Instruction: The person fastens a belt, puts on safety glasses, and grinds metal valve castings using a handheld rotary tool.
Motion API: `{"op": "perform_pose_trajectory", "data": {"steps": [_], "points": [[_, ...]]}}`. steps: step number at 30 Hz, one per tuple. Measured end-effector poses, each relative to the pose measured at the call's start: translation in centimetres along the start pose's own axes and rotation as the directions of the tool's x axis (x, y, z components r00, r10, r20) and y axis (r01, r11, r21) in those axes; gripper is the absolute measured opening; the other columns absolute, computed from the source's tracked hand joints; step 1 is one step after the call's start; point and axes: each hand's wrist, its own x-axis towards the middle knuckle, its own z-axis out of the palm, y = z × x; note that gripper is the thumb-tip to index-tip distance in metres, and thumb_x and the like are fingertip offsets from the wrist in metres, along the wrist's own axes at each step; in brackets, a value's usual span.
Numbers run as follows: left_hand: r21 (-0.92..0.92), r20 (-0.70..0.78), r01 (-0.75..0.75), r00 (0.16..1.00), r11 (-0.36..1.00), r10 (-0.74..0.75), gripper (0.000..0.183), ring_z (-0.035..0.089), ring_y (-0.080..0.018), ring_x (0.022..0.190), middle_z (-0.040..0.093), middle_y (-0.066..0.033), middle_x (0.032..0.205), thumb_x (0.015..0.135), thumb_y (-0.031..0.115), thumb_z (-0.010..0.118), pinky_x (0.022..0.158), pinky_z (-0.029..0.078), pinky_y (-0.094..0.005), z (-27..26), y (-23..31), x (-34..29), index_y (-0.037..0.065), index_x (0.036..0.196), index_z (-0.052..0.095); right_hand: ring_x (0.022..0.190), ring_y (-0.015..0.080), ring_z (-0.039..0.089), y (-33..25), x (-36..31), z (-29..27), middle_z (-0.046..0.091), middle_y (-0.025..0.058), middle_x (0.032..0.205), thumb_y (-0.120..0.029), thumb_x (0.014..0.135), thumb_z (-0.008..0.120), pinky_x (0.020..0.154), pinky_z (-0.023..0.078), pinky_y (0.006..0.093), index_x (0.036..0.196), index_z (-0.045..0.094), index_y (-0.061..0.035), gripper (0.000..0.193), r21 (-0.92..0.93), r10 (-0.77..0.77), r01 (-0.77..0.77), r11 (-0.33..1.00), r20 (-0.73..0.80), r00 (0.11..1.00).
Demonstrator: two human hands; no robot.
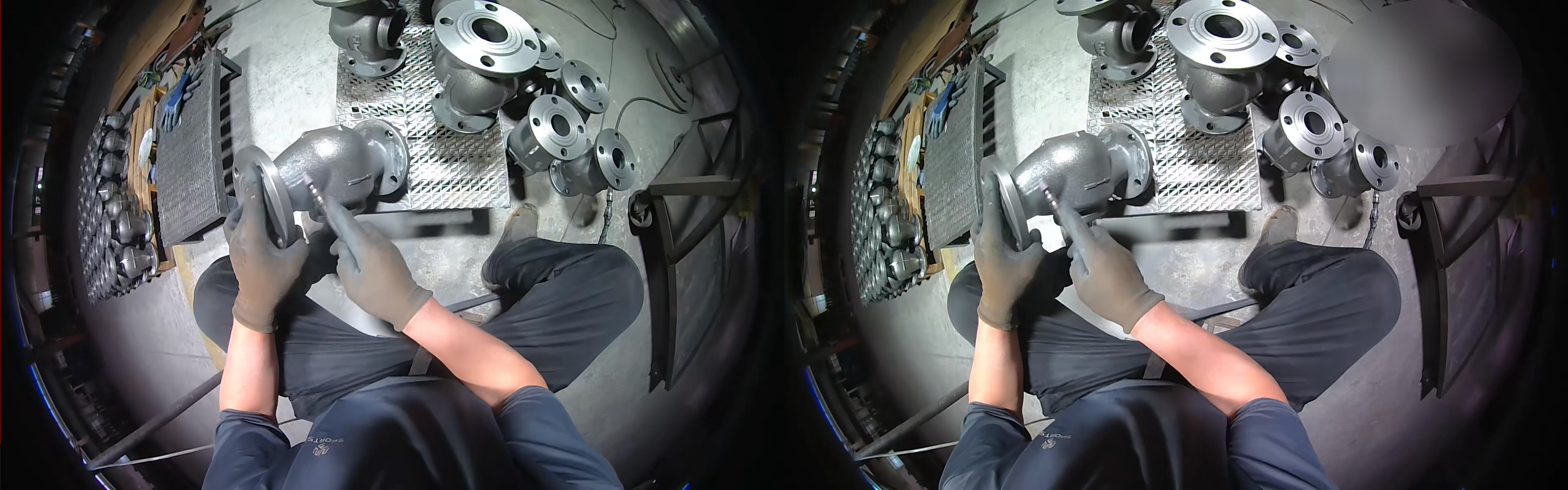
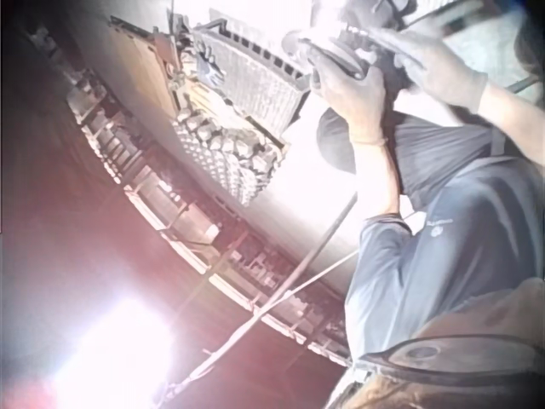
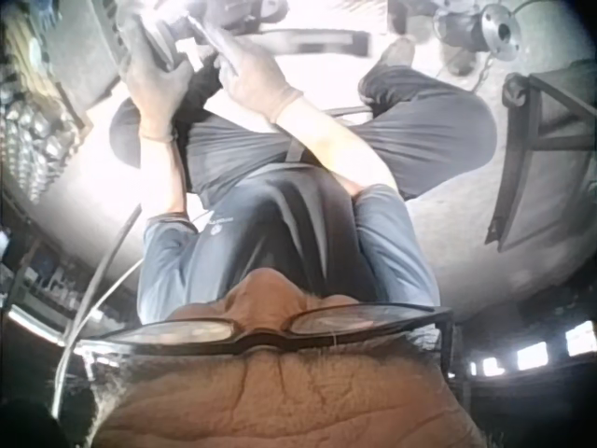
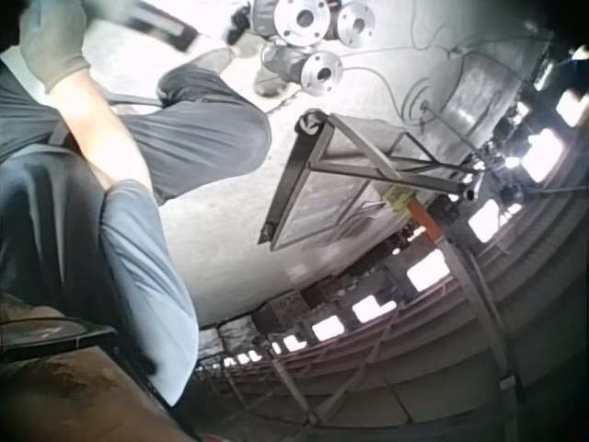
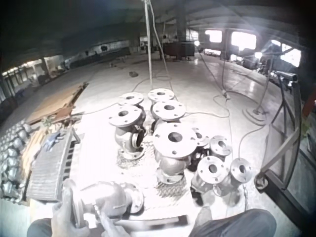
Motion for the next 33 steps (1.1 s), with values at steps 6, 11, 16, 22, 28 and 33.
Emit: {"op": "perform_pose_trajectory", "data": {"steps": [6,11,16,22,28,33], "points": [[0.003,-0.005,0.058,0.998,0.998,-0.058,0.104,0.069,-0.0452,0.126,0.074,-0.0268,0.132,0.073,0.004,0.079,0.11,0.054,-0.0503,-0.1,0.1,0.0,0.001,0.172,0.044,0.096,0.0403,0.07,0.0,0.9,-0.9,0.068,0.0202,0.107,0.003,0.098,0.057,0.089,0.058,0.05,0.176,0.036,-0.0155,0.083,-0.053,-0.006,0.011,0.999,0.094,0.996],[-0.003,-0.013,0.08,0.997,0.997,-0.08,0.101,0.072,-0.0438,0.122,0.075,-0.0257,0.131,0.074,0.005,0.081,0.108,0.056,-0.0492,0.0,0.7,0.3,0.002,0.169,0.047,0.096,0.0409,0.069,-0.3,1.2,-1.2,0.069,0.0209,0.108,0.001,0.098,0.058,0.089,0.058,0.0509,0.175,0.039,-0.014,0.08,-0.11,-0.086,0.094,0.989,0.077,0.993],[-0.157,-0.019,0.175,0.983,0.972,-0.181,0.099,0.079,-0.039,0.112,0.079,-0.0281,0.124,0.075,0.017,0.087,0.101,0.059,-0.0451,-1.1,0.5,2.4,0.002,0.167,0.052,0.099,0.0378,0.072,2.6,-0.3,-4.1,0.073,0.0232,0.11,0.0,0.098,0.059,0.094,0.058,0.047,0.172,0.046,-0.0122,0.077,0.052,0.01,-0.01,0.999,0.0,1.0],[-0.243,0.032,0.386,0.92,0.89,-0.39,0.08,0.079,-0.0188,0.098,0.082,-0.0171,0.11,0.091,0.025,0.089,0.089,0.061,-0.0334,-1.5,-0.1,4.8,-0.01,0.157,0.06,0.075,0.0122,0.065,2.7,-2.5,-12.8,0.075,0.0065,0.091,-0.001,0.105,0.053,0.071,0.057,0.0316,0.173,0.047,-0.0067,0.069,0.066,0.355,-0.351,0.934,-0.29,0.889],[-0.395,0.083,0.47,0.874,0.79,-0.479,0.078,0.078,-0.0168,0.092,0.081,-0.0156,0.102,0.093,0.031,0.09,0.083,0.061,-0.0318,-1.8,1.0,5.8,-0.009,0.154,0.062,0.066,0.0053,0.059,3.8,-1.8,-13.7,0.077,0.0062,0.101,0.001,0.103,0.05,0.055,0.052,0.0231,0.177,0.041,-0.0123,0.076,0.215,0.454,-0.408,0.887,-0.254,0.854],[-0.228,-0.068,0.307,0.941,0.924,-0.33,0.086,0.083,-0.0307,0.105,0.08,-0.0276,0.127,0.091,0.039,0.089,0.093,0.063,-0.0391,-2.6,-0.5,5.0,-0.014,0.151,0.06,0.063,0.0055,0.056,3.7,-0.4,-13.2,0.074,0.005,0.096,0.0,0.103,0.054,0.054,0.049,0.0241,0.174,0.047,-0.0097,0.072,0.193,0.443,-0.403,0.895,-0.263,0.857]]}}
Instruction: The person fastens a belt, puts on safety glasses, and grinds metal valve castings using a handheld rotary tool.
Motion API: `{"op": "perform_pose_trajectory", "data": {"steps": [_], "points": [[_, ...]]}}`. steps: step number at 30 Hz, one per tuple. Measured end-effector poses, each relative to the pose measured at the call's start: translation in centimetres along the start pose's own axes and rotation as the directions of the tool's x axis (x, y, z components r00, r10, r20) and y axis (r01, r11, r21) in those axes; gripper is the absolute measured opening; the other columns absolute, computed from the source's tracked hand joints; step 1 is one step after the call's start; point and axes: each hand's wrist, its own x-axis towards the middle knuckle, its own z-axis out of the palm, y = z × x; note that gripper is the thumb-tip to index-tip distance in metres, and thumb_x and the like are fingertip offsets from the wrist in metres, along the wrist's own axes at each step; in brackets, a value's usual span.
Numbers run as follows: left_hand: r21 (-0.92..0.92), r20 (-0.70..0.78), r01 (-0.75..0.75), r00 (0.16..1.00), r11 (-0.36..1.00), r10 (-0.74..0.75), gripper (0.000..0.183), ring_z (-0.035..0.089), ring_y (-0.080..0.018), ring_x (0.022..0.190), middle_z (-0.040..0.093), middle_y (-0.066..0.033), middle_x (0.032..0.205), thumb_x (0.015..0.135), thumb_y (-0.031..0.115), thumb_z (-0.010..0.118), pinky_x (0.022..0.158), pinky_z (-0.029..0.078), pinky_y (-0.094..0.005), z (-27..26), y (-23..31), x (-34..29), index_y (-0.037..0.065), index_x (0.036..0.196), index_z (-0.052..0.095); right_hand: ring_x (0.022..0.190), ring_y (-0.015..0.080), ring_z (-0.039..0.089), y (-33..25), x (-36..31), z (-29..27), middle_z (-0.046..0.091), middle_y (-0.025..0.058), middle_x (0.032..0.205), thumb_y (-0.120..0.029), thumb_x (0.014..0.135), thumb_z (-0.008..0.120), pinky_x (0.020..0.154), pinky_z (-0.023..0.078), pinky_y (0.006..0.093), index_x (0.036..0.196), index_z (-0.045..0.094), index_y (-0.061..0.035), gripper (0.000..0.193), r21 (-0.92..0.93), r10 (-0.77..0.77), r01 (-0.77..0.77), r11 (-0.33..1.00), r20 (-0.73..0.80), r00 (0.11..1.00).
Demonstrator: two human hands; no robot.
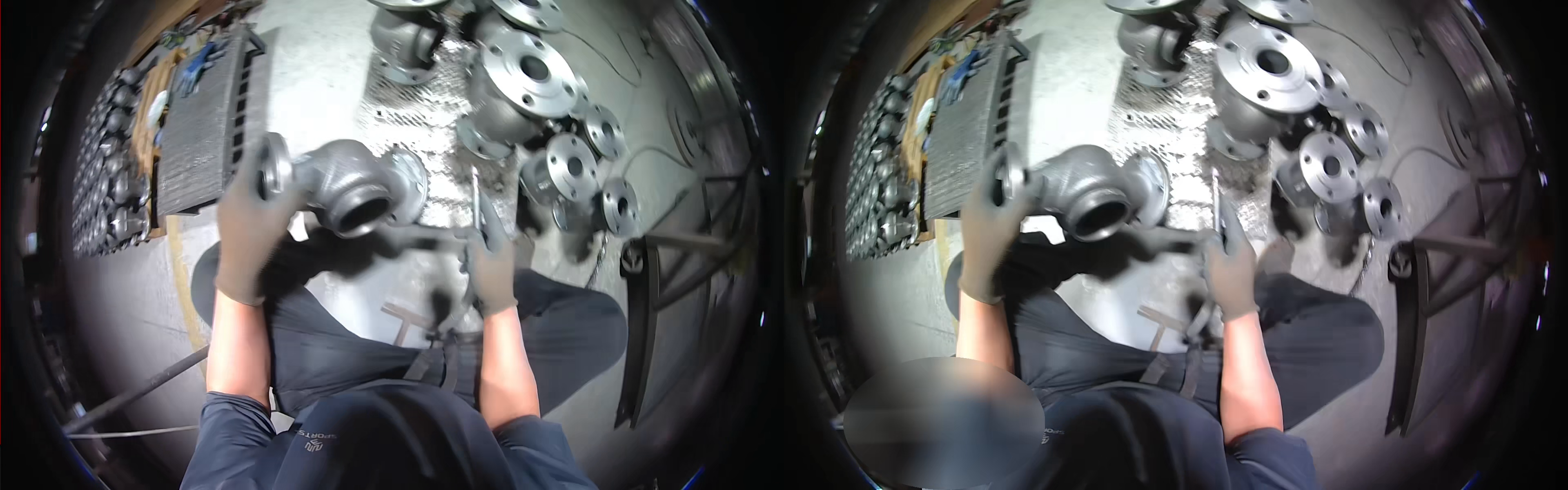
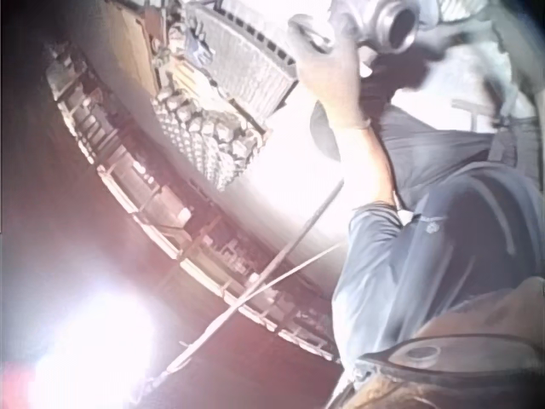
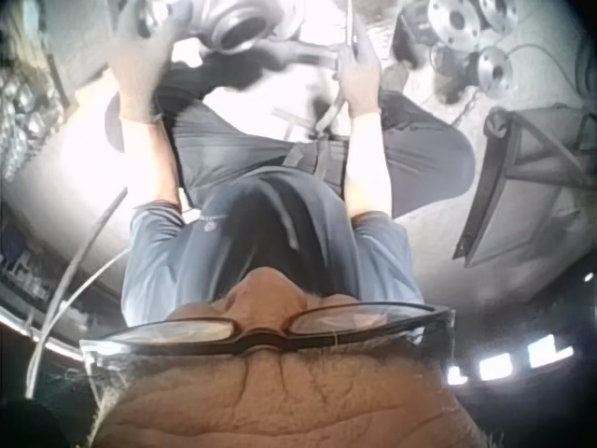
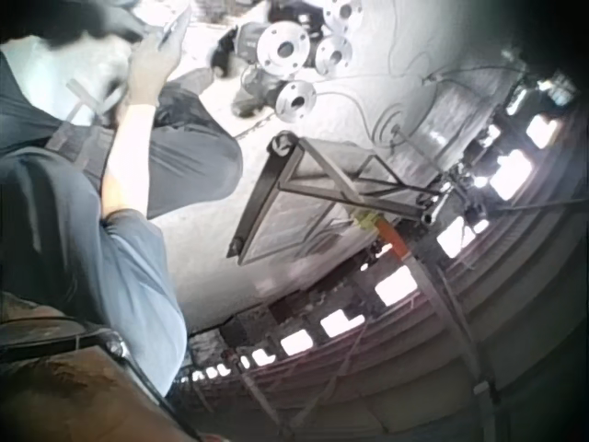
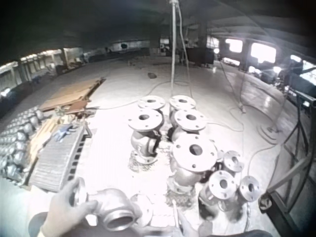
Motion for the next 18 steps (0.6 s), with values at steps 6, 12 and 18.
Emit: {"op": "perform_pose_trajectory", "data": {"steps": [6,12,18], "points": [[0.179,0.269,-0.324,0.924,0.929,0.27,0.111,0.073,-0.0433,0.096,0.075,-0.0172,0.097,0.081,0.026,0.092,0.087,0.052,-0.0544,0.7,1.1,-1.3,-0.005,0.171,0.035,0.06,0.0049,0.054,-1.1,1.2,1.5,0.071,0.004,0.092,0.002,0.106,0.053,0.053,0.047,0.0247,0.174,0.046,-0.0079,0.069,-0.017,-0.002,0.002,1.0,-0.027,1.0],[0.051,0.435,-0.39,0.837,0.919,0.331,0.097,0.074,-0.0398,0.097,0.077,-0.0162,0.103,0.076,0.019,0.084,0.096,0.051,-0.0483,-0.3,-1.3,4.7,0.004,0.165,0.051,0.061,0.0053,0.056,-3.0,2.9,4.8,0.073,0.0064,0.097,0.003,0.107,0.05,0.053,0.047,0.0243,0.174,0.046,-0.0077,0.068,-0.1,0.008,-0.01,0.995,-0.012,1.0],[0.079,0.577,-0.088,0.817,0.993,0.026,0.085,0.077,-0.0467,0.115,0.078,-0.0235,0.134,0.078,0.023,0.084,0.103,0.061,-0.0488,-5.0,-5.7,15.2,0.009,0.158,0.061,0.058,0.0049,0.056,-3.9,5.0,4.6,0.074,0.0068,0.098,0.004,0.107,0.046,0.051,0.048,0.0242,0.175,0.043,-0.0066,0.068,-0.184,-0.049,0.072,0.98,0.126,0.991]]}}
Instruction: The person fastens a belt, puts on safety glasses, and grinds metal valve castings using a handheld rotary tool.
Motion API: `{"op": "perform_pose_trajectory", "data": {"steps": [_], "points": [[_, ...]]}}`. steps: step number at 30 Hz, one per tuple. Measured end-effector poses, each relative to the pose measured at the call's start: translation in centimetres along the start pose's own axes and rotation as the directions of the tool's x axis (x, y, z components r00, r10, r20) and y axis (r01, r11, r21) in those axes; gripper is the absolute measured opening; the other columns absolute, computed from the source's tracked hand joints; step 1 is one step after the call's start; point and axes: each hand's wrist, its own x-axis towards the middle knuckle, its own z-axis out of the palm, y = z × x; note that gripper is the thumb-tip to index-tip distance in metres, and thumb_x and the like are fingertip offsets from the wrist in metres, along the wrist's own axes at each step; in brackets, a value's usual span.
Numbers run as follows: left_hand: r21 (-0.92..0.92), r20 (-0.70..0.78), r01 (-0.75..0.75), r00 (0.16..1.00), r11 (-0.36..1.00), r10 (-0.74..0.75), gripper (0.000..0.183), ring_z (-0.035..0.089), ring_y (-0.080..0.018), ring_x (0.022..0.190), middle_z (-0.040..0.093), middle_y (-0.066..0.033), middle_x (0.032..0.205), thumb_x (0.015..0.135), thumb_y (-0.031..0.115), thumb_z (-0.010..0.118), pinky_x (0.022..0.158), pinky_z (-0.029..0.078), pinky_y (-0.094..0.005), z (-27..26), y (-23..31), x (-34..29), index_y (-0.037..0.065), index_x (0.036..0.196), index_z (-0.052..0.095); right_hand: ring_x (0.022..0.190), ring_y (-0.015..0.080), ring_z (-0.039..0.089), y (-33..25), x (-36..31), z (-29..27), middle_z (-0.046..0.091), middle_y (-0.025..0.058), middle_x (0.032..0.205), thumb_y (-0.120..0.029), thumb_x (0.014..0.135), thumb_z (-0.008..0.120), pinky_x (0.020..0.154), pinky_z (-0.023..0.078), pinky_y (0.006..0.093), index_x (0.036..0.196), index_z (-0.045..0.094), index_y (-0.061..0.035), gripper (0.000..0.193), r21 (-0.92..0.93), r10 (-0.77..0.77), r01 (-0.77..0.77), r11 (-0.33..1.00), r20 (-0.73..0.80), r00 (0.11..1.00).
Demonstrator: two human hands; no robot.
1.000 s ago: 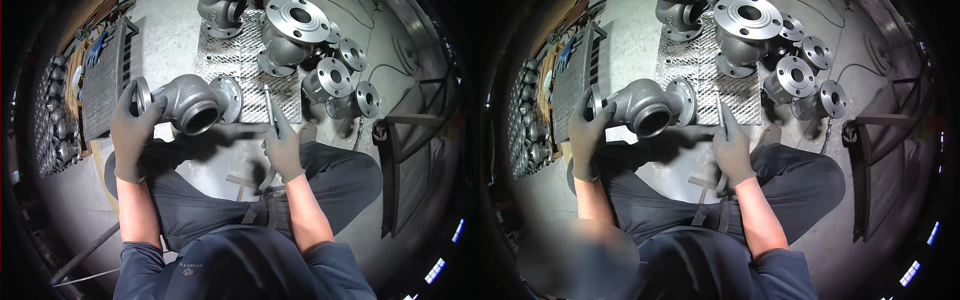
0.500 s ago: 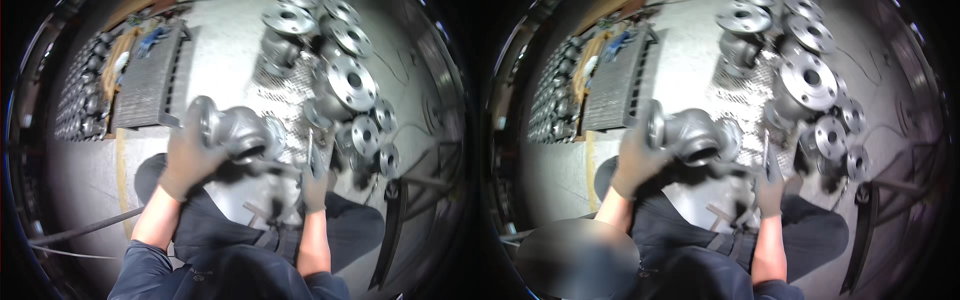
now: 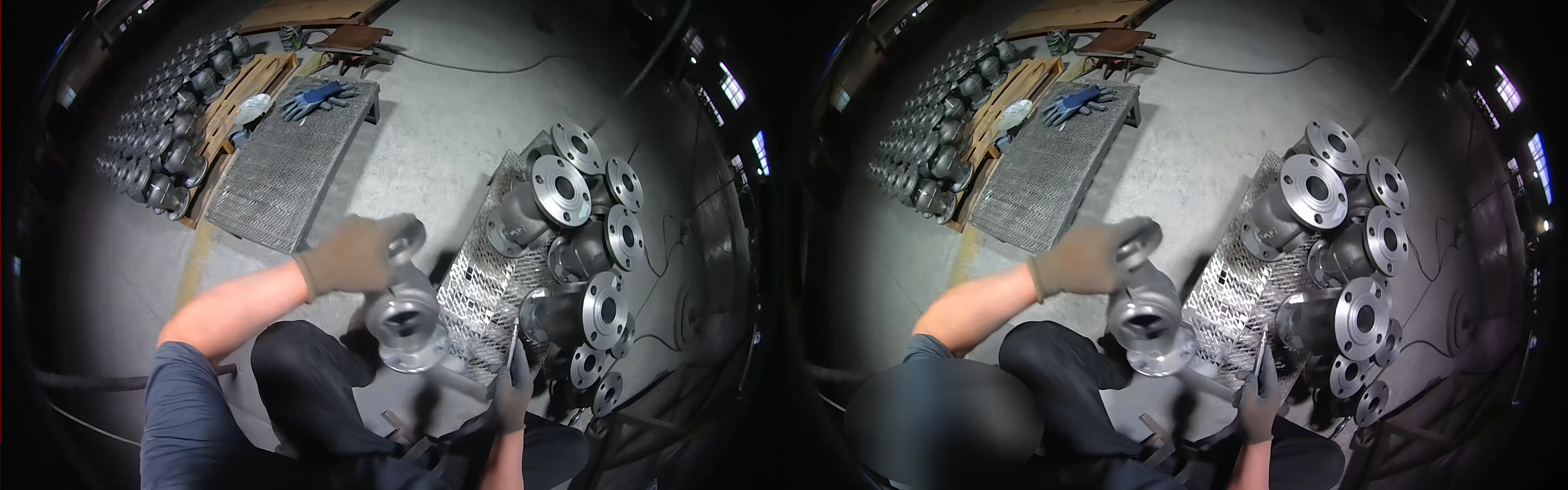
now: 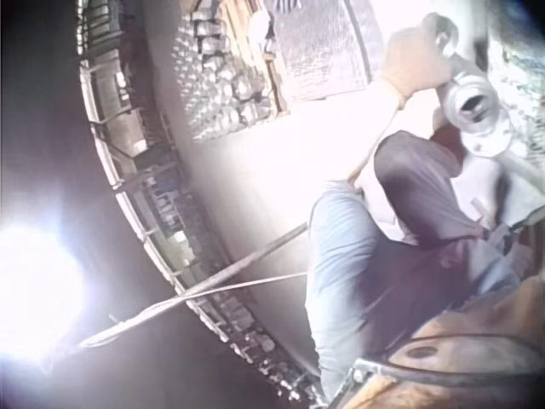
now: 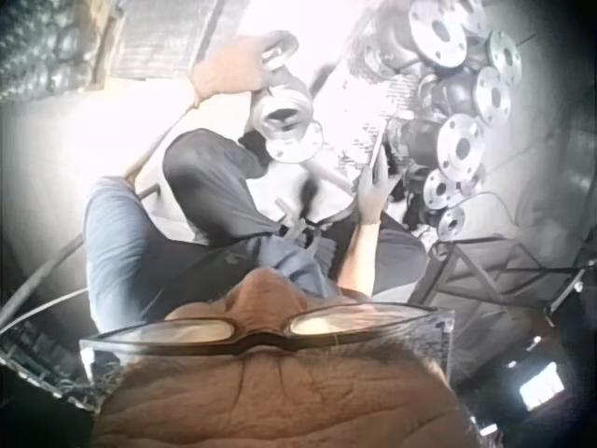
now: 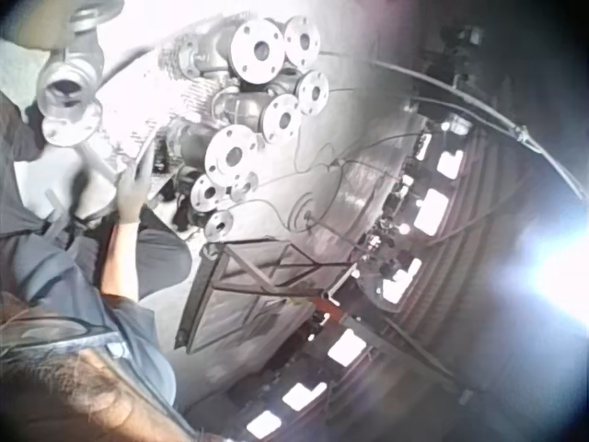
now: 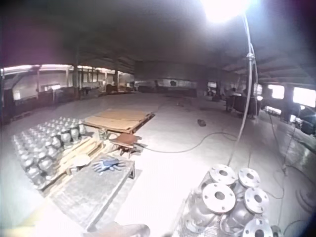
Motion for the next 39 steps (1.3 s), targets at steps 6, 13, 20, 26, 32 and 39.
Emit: {"op": "perform_pose_trajectory", "data": {"steps": [6,13,20,26,32,39], "points": [[0.261,-0.392,0.041,0.918,0.964,0.067,0.06,0.078,-0.0424,0.115,0.08,-0.0211,0.128,0.086,0.018,0.08,0.101,0.062,-0.0488,-8.9,-9.7,4.0,0.013,0.146,0.073,0.06,0.0056,0.057,0.4,-0.5,-0.3,0.07,0.0035,0.093,0.005,0.107,0.048,0.053,0.049,0.0249,0.174,0.045,-0.0084,0.068,-0.01,0.103,-0.104,0.995,-0.015,0.995],[0.252,-0.694,0.46,0.699,0.852,-0.172,0.052,0.072,-0.0439,0.129,0.075,-0.0232,0.142,0.106,0.034,0.073,0.109,0.056,-0.0509,-12.2,-26.9,9.3,0.009,0.152,0.069,0.066,0.0072,0.063,0.6,-2.0,0.0,0.076,0.0035,0.096,-0.005,0.109,0.056,0.063,0.057,0.028,0.175,0.046,-0.0164,0.068,-0.207,0.14,-0.142,0.968,-0.024,0.99],[0.505,-0.529,0.271,0.848,0.819,0.046,0.049,0.074,-0.0489,0.116,0.079,-0.0266,0.119,0.097,0.026,0.074,0.099,0.058,-0.0588,-6.4,-22.5,10.3,0.003,0.14,0.072,0.069,0.0061,0.062,-0.5,-4.3,-2.3,0.077,0.0044,0.099,-0.001,0.108,0.056,0.067,0.057,0.0264,0.176,0.045,-0.0136,0.07,-0.058,0.128,-0.132,0.99,-0.065,0.99],[0.117,0.43,-0.457,0.824,0.882,0.37,0.037,0.079,-0.0399,0.103,0.083,-0.0152,0.109,0.09,0.028,0.081,0.096,0.061,-0.051,17.1,1.6,1.7,0.005,0.119,0.081,0.065,0.0034,0.06,-4.1,-7.3,-7.6,0.077,0.0073,0.103,0.003,0.106,0.053,0.062,0.053,0.0244,0.175,0.045,-0.0096,0.07,-0.001,-0.081,0.082,0.997,-0.176,0.981],[-0.168,0.963,-0.424,0.123,0.89,0.24,0.042,0.077,-0.0426,0.109,0.081,-0.023,0.117,0.1,0.037,0.061,0.099,0.059,-0.0538,41.6,8.8,-9.4,0.006,0.121,0.081,0.066,0.0047,0.055,-7.4,-9.9,-12.9,0.074,0.0125,0.11,-0.002,0.111,0.052,0.058,0.046,0.0202,0.174,0.039,-0.0005,0.065,0.126,-0.138,0.223,0.967,-0.475,0.869],[-0.341,0.94,-0.275,-0.071,0.899,0.335,0.043,0.077,-0.0396,0.111,0.081,-0.0216,0.123,0.098,0.035,0.067,0.099,0.058,-0.0504,51.6,2.6,-13.2,0.007,0.127,0.081,0.068,0.0056,0.056,-8.3,-8.5,-15.5,0.074,0.0116,0.104,-0.002,0.109,0.051,0.062,0.047,0.0208,0.177,0.033,0.0006,0.07,0.144,-0.049,0.193,0.97,-0.668,0.743]]}}
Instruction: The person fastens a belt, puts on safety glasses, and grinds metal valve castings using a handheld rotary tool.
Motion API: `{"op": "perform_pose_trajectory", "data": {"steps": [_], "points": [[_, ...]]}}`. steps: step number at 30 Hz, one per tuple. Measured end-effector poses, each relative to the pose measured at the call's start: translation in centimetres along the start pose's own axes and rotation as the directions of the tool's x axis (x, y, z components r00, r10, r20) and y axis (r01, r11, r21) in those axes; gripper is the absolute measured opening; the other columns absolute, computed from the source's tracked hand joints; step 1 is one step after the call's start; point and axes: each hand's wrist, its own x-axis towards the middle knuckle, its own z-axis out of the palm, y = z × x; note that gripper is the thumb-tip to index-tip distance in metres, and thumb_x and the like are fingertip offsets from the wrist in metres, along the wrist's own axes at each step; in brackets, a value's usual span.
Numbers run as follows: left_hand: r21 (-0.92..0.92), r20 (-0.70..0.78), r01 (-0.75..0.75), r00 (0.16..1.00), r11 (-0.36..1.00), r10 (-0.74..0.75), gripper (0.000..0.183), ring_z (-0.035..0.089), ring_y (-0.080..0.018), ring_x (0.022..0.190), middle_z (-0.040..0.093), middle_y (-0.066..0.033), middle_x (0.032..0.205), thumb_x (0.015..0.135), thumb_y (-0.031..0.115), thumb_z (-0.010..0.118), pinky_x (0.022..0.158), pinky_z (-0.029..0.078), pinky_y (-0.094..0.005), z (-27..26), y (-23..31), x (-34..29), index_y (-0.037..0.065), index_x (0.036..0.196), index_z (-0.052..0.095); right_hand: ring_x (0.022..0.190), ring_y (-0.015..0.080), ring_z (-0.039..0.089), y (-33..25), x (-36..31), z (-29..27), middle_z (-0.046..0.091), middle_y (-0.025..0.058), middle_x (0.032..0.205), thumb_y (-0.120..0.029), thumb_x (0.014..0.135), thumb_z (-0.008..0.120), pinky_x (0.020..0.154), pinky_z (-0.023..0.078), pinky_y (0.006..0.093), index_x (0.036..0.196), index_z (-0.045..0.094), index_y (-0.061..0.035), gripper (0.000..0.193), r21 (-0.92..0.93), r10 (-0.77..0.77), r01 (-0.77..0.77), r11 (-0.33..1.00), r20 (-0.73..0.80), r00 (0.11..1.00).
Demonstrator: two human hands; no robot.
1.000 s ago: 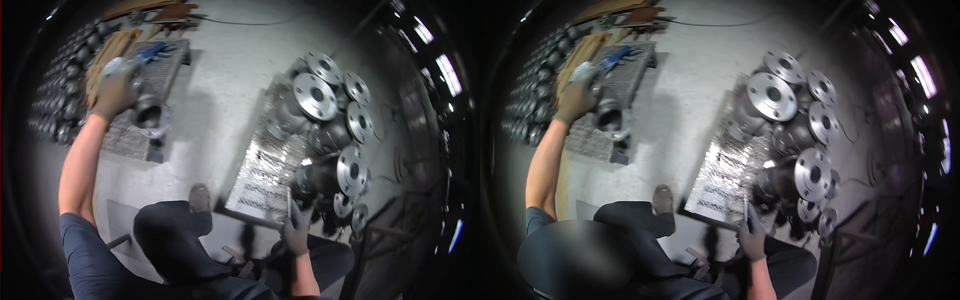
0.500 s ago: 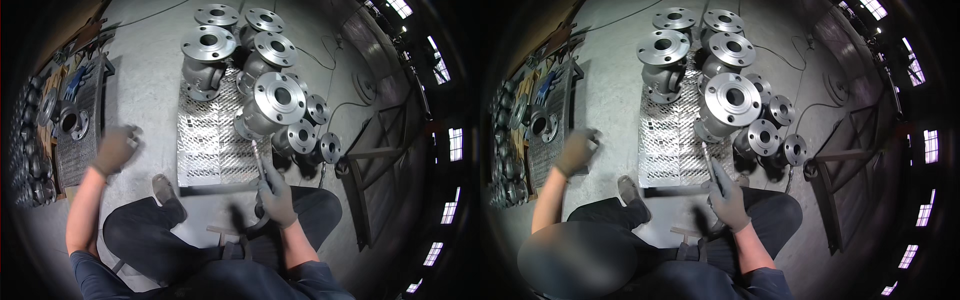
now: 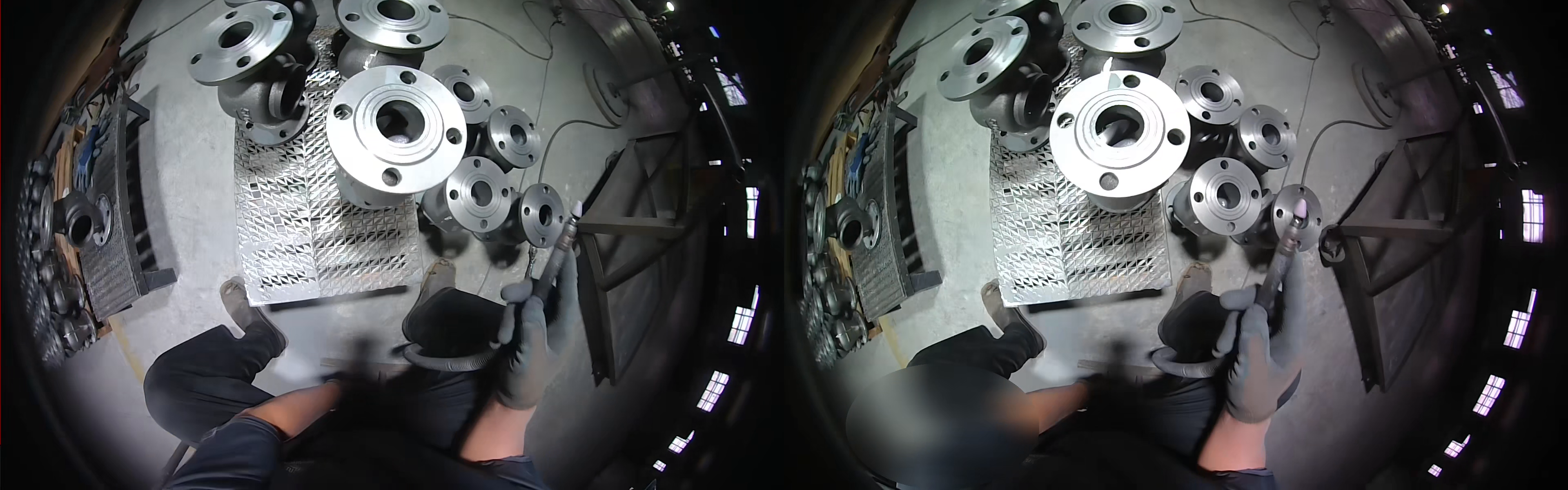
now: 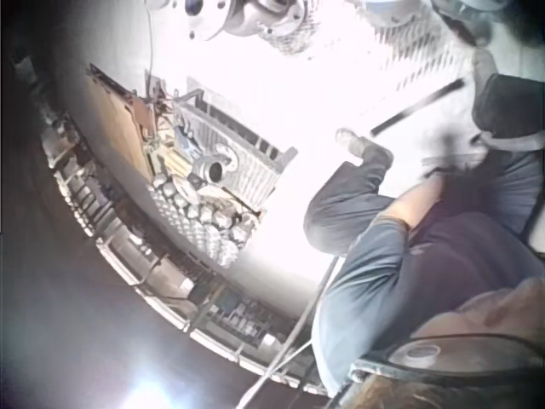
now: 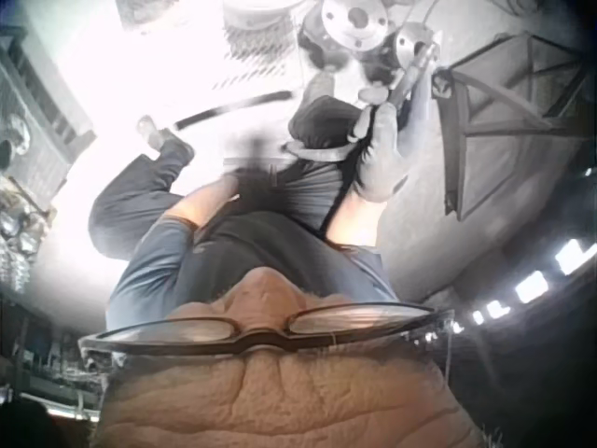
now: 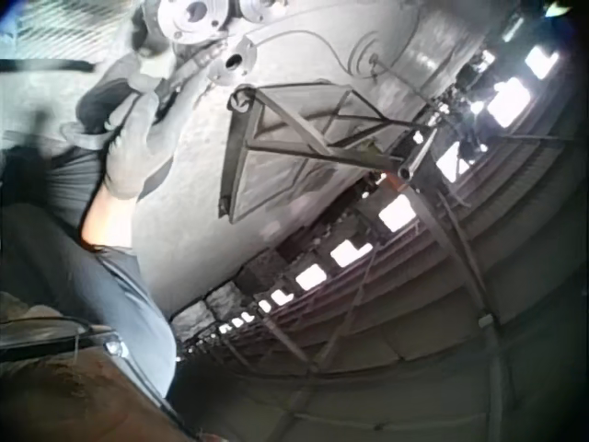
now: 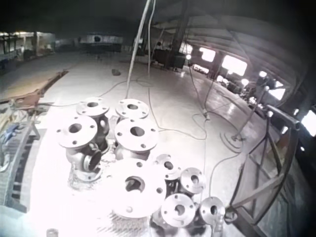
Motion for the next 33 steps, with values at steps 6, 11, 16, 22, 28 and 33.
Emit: {"op": "perform_pose_trajectory", "data": {"steps": [6,11,16,22,28,33], "points": [[-0.045,-0.025,0.077,0.997,0.996,-0.078,0.043,0.077,-0.0391,0.111,0.081,-0.0215,0.124,0.099,0.037,0.067,0.101,0.057,-0.0498,-0.6,2.1,-5.8,0.009,0.129,0.081,0.064,0.0052,0.053,-1.4,2.2,-0.8,0.071,0.0156,0.105,-0.008,0.11,0.054,0.056,0.042,0.0198,0.176,0.031,0.0064,0.071,0.081,-0.018,0.027,0.996,-0.104,0.994],[0.066,-0.063,0.165,0.985,0.984,-0.161,0.043,0.077,-0.0387,0.112,0.081,-0.0214,0.125,0.101,0.038,0.067,0.103,0.057,-0.0493,-4.8,3.4,-9.5,0.01,0.131,0.081,0.064,0.0034,0.051,-2.4,0.5,-1.4,0.069,0.0123,0.103,-0.005,0.108,0.05,0.058,0.044,0.0202,0.176,0.032,0.0045,0.07,0.27,-0.002,0.034,0.962,-0.115,0.993],[0.103,-0.297,0.219,0.938,0.97,-0.18,0.053,0.078,-0.0382,0.112,0.083,-0.0182,0.123,0.103,0.045,0.07,0.103,0.058,-0.0482,-11.3,11.9,-12.6,0.017,0.147,0.074,0.066,0.0051,0.058,-1.1,-2.8,-4.3,0.072,0.0134,0.106,-0.004,0.108,0.048,0.06,0.049,0.0222,0.174,0.036,0.0045,0.068,0.283,-0.076,0.084,0.955,-0.042,0.996],[0.376,-0.849,0.536,-0.129,0.756,0.513,0.072,0.075,-0.0377,0.114,0.079,-0.0197,0.118,0.09,0.037,0.091,0.103,0.055,-0.0514,-25.6,28.0,-21.0,0.003,0.148,0.067,0.064,0.006,0.058,2.3,-3.0,-6.2,0.074,0.0138,0.107,0.001,0.106,0.05,0.06,0.048,0.0216,0.173,0.04,0.0032,0.068,0.349,-0.074,0.1,0.932,-0.086,0.994],[0.276,-0.901,0.838,0.055,0.47,0.431,0.083,0.075,-0.0345,0.116,0.078,-0.0172,0.119,0.09,0.046,0.085,0.12,0.044,-0.0566,-32.9,27.5,-17.2,0.009,0.159,0.057,0.064,0.0055,0.057,2.0,-2.6,-4.7,0.074,0.0132,0.108,0.001,0.105,0.05,0.061,0.048,0.0219,0.172,0.042,0.003,0.068,0.33,-0.064,0.063,0.942,-0.01,0.998],[0.632,-0.735,0.659,0.344,0.408,0.584,0.066,0.074,-0.0363,0.112,0.075,-0.016,0.113,0.095,0.01,0.071,0.117,0.048,-0.0574,-35.1,24.6,-21.7,0.014,0.159,0.058,0.064,0.0059,0.057,1.0,-2.0,-4.3,0.074,0.0132,0.109,0.0,0.105,0.05,0.06,0.049,0.0228,0.174,0.041,0.0015,0.069,0.249,0.001,0.014,0.968,-0.059,0.998]]}}
